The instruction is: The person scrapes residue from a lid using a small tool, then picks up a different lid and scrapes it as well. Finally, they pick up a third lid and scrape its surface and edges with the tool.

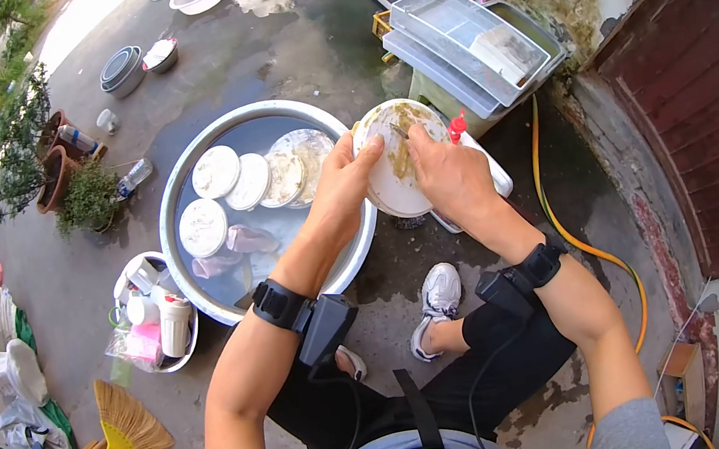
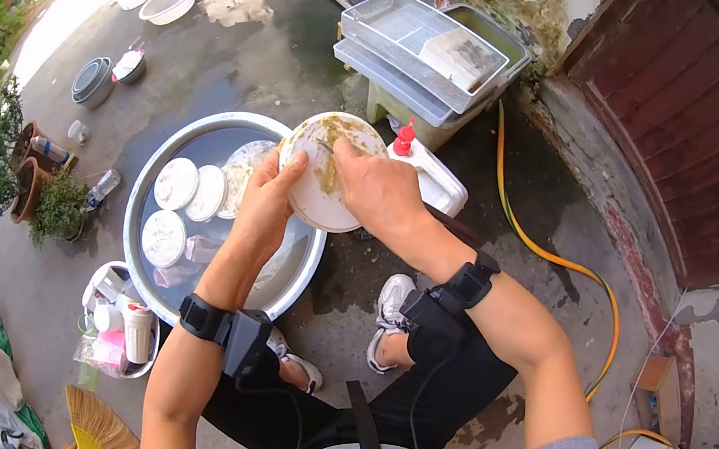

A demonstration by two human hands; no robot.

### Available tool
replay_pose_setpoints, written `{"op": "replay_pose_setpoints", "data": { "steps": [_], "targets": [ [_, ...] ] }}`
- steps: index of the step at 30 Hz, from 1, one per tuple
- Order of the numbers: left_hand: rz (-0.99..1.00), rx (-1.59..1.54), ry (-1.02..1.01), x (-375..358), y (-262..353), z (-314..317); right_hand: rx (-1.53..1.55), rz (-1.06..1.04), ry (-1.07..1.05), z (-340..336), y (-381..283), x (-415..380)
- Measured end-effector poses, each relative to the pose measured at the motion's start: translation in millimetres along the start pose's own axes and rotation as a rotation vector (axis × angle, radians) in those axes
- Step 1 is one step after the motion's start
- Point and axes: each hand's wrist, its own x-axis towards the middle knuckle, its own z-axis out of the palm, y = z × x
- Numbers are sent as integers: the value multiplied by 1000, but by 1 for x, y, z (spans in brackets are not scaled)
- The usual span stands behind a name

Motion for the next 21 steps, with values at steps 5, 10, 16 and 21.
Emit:
{"op": "replay_pose_setpoints", "data": {
  "steps": [5,10,16,21],
  "targets": [
    [-27,-45,24,-5,6,4,-24,-29,97,3,11,4],
    [1,-59,13,-2,5,3,23,-85,44,-1,-4,-1],
    [-2,12,-15,-1,0,0,-7,-11,31,-1,3,3],
    [-1,8,9,0,-1,-1,43,-13,-18,-3,0,0]
  ]
}}
